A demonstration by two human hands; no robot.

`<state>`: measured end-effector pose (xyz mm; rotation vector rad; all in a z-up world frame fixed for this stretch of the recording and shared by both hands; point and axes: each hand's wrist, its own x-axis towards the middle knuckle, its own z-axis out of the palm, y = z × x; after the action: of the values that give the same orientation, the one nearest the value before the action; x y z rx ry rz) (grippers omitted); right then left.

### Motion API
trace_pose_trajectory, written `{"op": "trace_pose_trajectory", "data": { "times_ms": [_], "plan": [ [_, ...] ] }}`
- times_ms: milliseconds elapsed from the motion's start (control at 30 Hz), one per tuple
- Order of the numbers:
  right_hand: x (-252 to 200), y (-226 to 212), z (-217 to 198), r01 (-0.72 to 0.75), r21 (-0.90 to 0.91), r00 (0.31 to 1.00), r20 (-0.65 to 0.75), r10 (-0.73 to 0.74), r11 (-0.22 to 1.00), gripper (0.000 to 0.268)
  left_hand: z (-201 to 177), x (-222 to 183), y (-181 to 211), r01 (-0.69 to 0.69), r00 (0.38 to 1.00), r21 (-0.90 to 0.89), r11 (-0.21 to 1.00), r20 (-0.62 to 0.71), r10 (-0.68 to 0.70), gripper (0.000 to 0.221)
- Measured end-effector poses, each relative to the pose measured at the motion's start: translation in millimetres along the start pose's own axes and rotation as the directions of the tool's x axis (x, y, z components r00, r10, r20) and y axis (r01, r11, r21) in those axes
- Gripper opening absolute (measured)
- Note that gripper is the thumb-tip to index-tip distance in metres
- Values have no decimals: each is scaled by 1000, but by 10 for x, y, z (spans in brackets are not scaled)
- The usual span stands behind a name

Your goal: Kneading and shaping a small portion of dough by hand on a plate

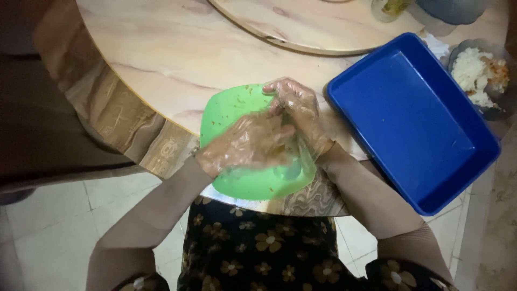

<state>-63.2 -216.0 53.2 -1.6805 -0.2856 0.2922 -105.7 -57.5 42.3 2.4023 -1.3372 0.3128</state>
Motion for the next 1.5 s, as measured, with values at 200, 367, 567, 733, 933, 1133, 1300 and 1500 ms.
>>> {"op": "trace_pose_trajectory", "data": {
  "times_ms": [200,367,567,733,933,1133,1300,1500],
  "plan": [
    [54,148,-9,72,48,997,-41,-70,996,36,404,-91,85,168,954,66,984,-264,-146,79],
    [125,267,28,-8,164,996,-91,24,986,33,-88,-8,369,66,989,281,957,-147,-25,26],
    [117,161,-10,-50,142,998,-37,56,989,31,-167,2,-19,-40,994,328,944,107,5,23],
    [15,-96,92,-91,80,988,-121,100,993,25,28,142,-107,42,941,181,983,325,-100,28],
    [27,-86,98,-112,149,983,-127,132,982,27,143,155,-166,190,882,26,981,435,-183,22],
    [61,3,81,-91,191,987,-111,114,977,29,223,-130,-185,211,975,-377,902,16,-222,18],
    [136,259,24,9,126,998,-69,-1,992,30,-116,13,53,157,982,15,987,104,-158,52],
    [108,112,75,-74,210,989,-108,98,975,28,-515,53,513,636,760,-227,738,19,-649,50]
  ]
}}
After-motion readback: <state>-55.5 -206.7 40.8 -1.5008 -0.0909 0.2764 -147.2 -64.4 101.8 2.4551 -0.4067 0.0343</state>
